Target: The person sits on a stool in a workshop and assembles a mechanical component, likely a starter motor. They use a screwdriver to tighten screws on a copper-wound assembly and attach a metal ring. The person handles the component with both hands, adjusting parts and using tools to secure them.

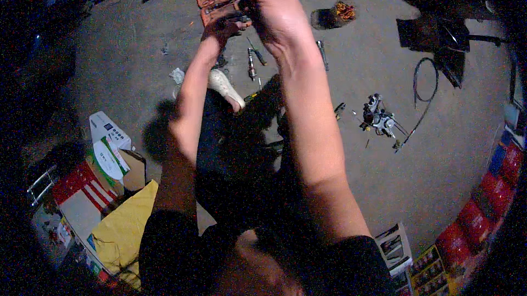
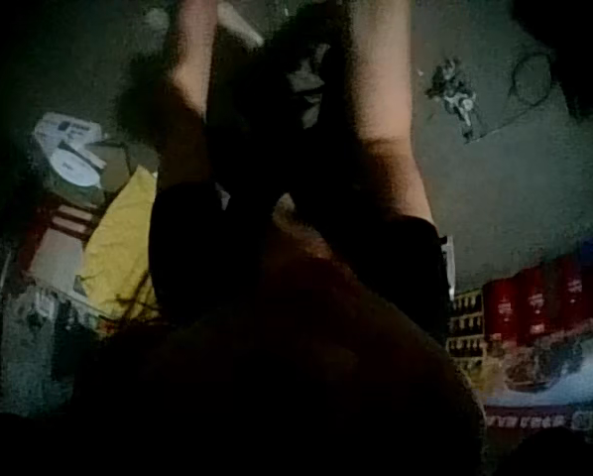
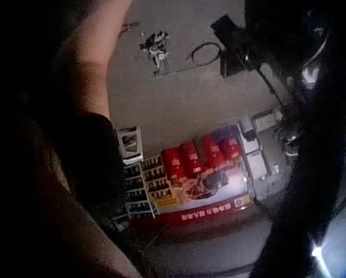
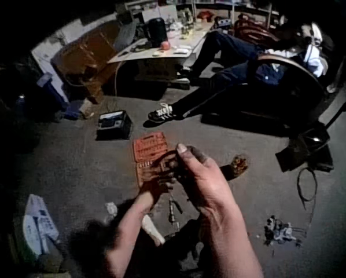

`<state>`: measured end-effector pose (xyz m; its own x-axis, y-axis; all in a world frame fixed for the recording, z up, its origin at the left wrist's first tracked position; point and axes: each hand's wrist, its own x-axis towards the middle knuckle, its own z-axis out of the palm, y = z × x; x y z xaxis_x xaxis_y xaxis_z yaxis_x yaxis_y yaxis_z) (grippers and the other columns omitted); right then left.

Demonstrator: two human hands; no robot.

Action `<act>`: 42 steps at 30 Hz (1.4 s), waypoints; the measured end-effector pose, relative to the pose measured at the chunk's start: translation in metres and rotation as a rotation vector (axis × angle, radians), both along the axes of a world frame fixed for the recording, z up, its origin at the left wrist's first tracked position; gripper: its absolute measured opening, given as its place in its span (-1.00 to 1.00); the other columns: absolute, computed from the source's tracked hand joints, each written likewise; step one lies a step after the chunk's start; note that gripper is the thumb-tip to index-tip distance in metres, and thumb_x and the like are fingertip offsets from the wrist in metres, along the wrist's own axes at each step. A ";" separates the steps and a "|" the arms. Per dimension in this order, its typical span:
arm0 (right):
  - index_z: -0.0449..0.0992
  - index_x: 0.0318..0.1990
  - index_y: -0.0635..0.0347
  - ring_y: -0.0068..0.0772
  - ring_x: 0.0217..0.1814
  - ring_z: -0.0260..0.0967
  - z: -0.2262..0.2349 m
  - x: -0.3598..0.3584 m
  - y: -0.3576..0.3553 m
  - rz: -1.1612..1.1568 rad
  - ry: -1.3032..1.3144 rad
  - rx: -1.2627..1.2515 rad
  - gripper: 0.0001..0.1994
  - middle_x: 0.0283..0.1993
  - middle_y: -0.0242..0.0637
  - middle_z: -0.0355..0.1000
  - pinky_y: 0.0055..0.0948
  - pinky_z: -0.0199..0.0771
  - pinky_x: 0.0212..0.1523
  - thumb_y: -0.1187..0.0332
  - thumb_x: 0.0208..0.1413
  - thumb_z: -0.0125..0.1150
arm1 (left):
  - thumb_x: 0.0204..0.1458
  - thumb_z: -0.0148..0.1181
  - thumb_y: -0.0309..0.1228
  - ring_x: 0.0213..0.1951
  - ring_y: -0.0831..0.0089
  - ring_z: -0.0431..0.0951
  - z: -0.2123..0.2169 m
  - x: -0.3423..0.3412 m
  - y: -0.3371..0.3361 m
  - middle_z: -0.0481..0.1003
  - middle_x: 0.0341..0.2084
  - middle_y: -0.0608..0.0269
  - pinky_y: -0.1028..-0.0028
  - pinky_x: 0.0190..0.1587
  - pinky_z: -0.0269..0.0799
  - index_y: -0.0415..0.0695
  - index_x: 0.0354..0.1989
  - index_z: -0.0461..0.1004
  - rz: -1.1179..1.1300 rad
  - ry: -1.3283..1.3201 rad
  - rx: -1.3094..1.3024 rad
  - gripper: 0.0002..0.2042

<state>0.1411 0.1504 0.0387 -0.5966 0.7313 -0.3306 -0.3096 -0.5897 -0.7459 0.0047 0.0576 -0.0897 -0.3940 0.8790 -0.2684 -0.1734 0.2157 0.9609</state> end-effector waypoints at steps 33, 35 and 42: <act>0.44 -0.29 0.28 -0.63 -0.41 0.28 0.000 -0.019 -0.039 0.256 -0.350 0.323 -0.68 -0.44 -0.41 0.38 -0.65 0.28 -0.35 0.15 0.04 0.15 | 0.13 -0.03 -0.37 -0.45 0.65 0.37 0.089 0.012 -0.038 0.43 -0.48 0.38 0.60 -0.35 0.31 -0.22 -0.27 0.43 0.533 0.106 0.378 -0.82; 0.45 -0.29 0.27 -0.64 -0.42 0.27 0.000 -0.019 -0.039 0.333 -0.351 0.384 -0.68 -0.45 -0.43 0.38 -0.66 0.27 -0.36 0.14 0.04 0.15 | 0.12 -0.02 -0.32 -0.43 0.62 0.39 0.083 0.009 -0.038 0.45 -0.51 0.33 0.59 -0.34 0.31 -0.27 -0.24 0.41 0.477 0.278 0.324 -0.76; 0.46 -0.28 0.27 -0.64 -0.40 0.30 -0.005 -0.018 -0.039 0.414 -0.344 0.373 -0.72 -0.40 -0.41 0.41 -0.64 0.28 -0.37 0.19 0.06 0.13 | 0.07 0.02 -0.47 -0.34 0.43 0.45 0.086 0.015 -0.032 0.43 -0.40 0.26 0.51 -0.27 0.36 -0.25 -0.24 0.42 0.480 0.487 0.354 -0.85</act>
